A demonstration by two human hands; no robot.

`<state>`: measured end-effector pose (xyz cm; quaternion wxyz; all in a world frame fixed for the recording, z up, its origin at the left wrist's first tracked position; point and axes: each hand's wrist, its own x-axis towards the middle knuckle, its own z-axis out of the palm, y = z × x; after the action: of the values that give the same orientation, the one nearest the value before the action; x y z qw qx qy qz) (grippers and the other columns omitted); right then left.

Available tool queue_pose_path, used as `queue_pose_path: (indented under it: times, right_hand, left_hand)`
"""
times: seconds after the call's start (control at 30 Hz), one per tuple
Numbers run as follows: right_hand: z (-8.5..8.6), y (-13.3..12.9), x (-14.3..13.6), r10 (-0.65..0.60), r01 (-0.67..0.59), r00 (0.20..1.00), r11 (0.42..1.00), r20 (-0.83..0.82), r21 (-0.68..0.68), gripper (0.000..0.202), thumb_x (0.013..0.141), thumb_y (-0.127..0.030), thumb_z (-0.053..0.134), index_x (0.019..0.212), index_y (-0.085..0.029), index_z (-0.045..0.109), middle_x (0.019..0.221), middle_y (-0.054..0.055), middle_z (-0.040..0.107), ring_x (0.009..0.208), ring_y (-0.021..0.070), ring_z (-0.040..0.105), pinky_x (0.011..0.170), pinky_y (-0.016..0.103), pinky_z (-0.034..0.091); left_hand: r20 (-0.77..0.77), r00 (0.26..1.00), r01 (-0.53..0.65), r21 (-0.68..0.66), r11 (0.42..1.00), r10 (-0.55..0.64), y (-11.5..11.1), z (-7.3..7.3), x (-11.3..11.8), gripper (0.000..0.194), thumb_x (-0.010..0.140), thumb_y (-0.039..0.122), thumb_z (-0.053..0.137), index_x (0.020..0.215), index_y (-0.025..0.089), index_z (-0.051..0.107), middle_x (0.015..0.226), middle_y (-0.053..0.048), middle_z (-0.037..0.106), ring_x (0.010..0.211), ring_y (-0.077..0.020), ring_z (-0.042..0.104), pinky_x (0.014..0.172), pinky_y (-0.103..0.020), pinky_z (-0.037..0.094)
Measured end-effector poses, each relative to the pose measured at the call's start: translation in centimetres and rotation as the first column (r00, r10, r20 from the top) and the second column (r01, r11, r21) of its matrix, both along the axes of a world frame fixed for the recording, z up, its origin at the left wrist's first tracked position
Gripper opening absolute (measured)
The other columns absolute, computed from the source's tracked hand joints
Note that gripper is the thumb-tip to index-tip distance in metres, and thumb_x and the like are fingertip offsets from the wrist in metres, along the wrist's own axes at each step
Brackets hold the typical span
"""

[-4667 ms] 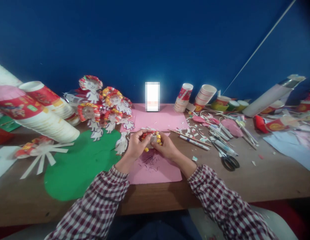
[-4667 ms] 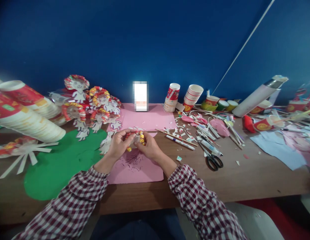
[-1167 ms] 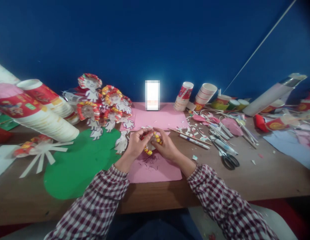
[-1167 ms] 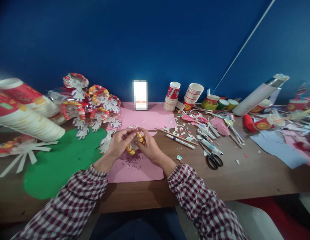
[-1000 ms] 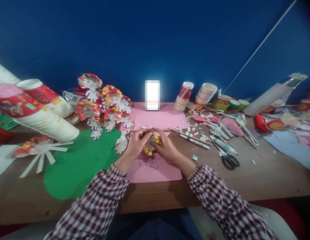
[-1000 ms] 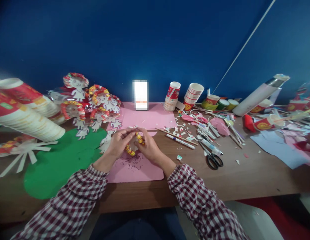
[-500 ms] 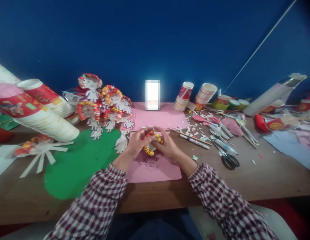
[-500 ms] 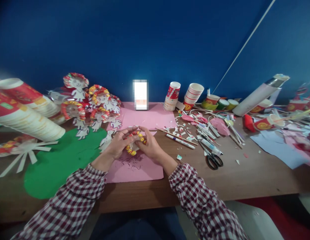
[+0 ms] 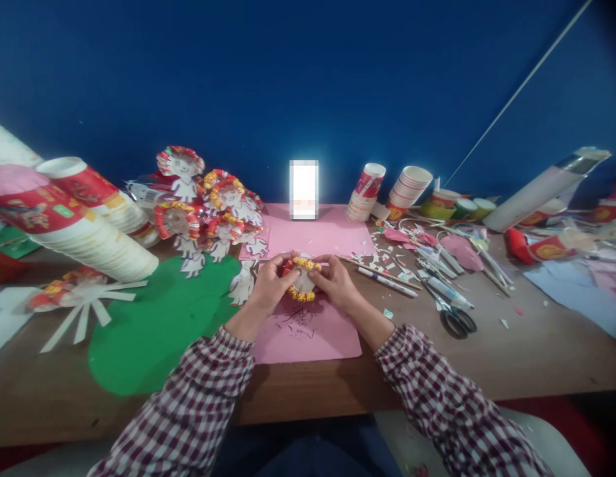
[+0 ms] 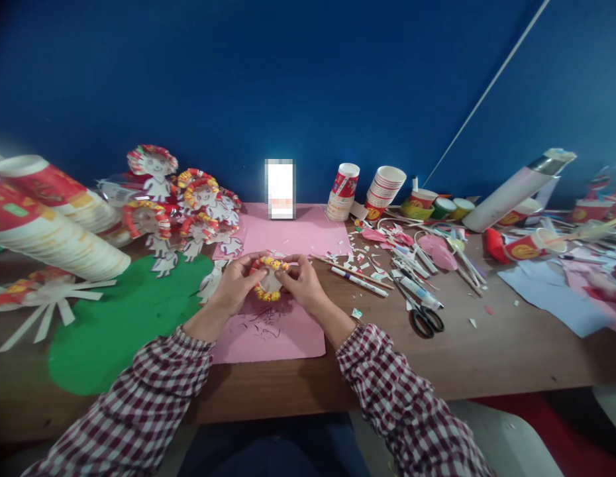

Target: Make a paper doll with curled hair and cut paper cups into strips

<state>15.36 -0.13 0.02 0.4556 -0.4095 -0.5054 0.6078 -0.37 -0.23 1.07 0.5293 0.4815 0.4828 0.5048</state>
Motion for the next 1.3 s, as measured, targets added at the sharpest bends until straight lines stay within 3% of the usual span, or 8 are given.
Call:
queue_pose_path:
  times: [0.1,0.27,0.53,0.73,0.9,1.07,1.2,1.3]
  right_hand:
    - [0.1,0.1,0.1,-0.019,0.018,1.000,1.000,0.025,0.012,0.040,0.073,-0.036,0.067,0.100,-0.019,0.044,0.066,-0.006,0.056,0.049,0.0070,0.049,0.047,0.019,0.041]
    - [-0.2,-0.2,0.0,-0.015,0.007,0.995,0.996,0.099,0.084,0.037,0.077,-0.033,0.062,0.107,-0.020,0.044,0.063,-0.007,0.054,0.049,0.0078,0.048,0.046,0.019,0.038]
    - [0.0,-0.5,0.0,-0.056,-0.037,0.947,0.960,0.316,0.278,0.034,0.080,-0.026,0.056,0.111,-0.020,0.045,0.062,-0.007,0.051,0.054,0.0095,0.046,0.051,0.020,0.036]
    - [0.7,-0.8,0.1,-0.098,-0.053,0.909,0.936,0.404,0.347,0.033,0.081,-0.024,0.054,0.113,-0.021,0.044,0.064,-0.006,0.056,0.056,0.0116,0.050,0.056,0.022,0.038]
    - [1.1,-1.1,0.2,-0.108,-0.089,0.888,0.913,0.447,0.397,0.032,0.084,-0.025,0.053,0.115,-0.023,0.045,0.074,-0.003,0.063,0.065,0.0134,0.056,0.063,0.024,0.040]
    - [0.8,-1.0,0.1,-0.051,-0.068,0.932,0.948,0.359,0.310,0.036,0.082,-0.027,0.056,0.115,-0.022,0.043,0.064,-0.006,0.056,0.056,0.0113,0.051,0.055,0.022,0.038]
    - [0.6,-0.7,0.1,0.020,-0.058,0.975,0.984,0.223,0.167,0.042,0.081,-0.033,0.057,0.117,-0.022,0.039,0.064,-0.007,0.054,0.051,0.0092,0.048,0.046,0.019,0.035]
    - [0.5,-0.7,0.2,0.033,-0.059,0.982,0.989,0.188,0.134,0.041,0.080,-0.030,0.057,0.116,-0.022,0.040,0.063,-0.008,0.054,0.048,0.0078,0.046,0.045,0.018,0.035]
  left_hand:
    - [-0.123,0.992,-0.001,0.085,0.996,0.012,0.1,-0.4,0.0,0.048,0.068,0.027,0.069,0.113,0.015,0.060,0.088,-0.004,0.065,0.075,-0.0126,0.060,0.067,-0.024,0.049]
    - [-0.123,0.992,0.016,0.125,0.992,0.000,0.3,-0.5,-0.1,0.047,0.065,0.026,0.072,0.109,0.014,0.061,0.107,-0.010,0.066,0.096,-0.0194,0.062,0.084,-0.031,0.049]
    - [-0.149,0.988,-0.011,0.113,0.994,0.028,0.2,0.0,0.2,0.037,0.066,0.030,0.073,0.099,0.013,0.066,0.098,-0.010,0.070,0.089,-0.0201,0.064,0.080,-0.031,0.050]
    - [0.026,1.000,-0.017,-0.063,0.998,0.018,0.3,0.1,0.2,0.040,0.059,0.034,0.078,0.091,0.014,0.068,0.079,-0.005,0.070,0.071,-0.0169,0.063,0.065,-0.028,0.050]
    - [0.195,0.978,0.116,-0.179,0.977,-0.080,0.2,0.5,-0.1,0.045,0.057,0.034,0.080,0.094,0.011,0.067,0.071,-0.004,0.067,0.064,-0.0143,0.062,0.061,-0.026,0.049]
    - [0.179,0.981,0.120,-0.226,0.967,-0.080,0.2,0.6,-0.4,0.049,0.058,0.034,0.080,0.101,0.013,0.065,0.069,-0.003,0.066,0.058,-0.0127,0.061,0.053,-0.023,0.048]
    - [0.111,0.987,0.126,-0.133,0.983,-0.112,-0.1,0.7,-0.4,0.057,0.059,0.030,0.079,0.111,0.015,0.061,0.086,-0.006,0.069,0.075,-0.0162,0.065,0.068,-0.028,0.052]
    - [0.037,0.990,0.137,-0.083,0.987,-0.134,-0.2,0.9,-0.2,0.059,0.059,0.027,0.078,0.113,0.014,0.059,0.093,-0.008,0.069,0.084,-0.0184,0.065,0.074,-0.030,0.052]
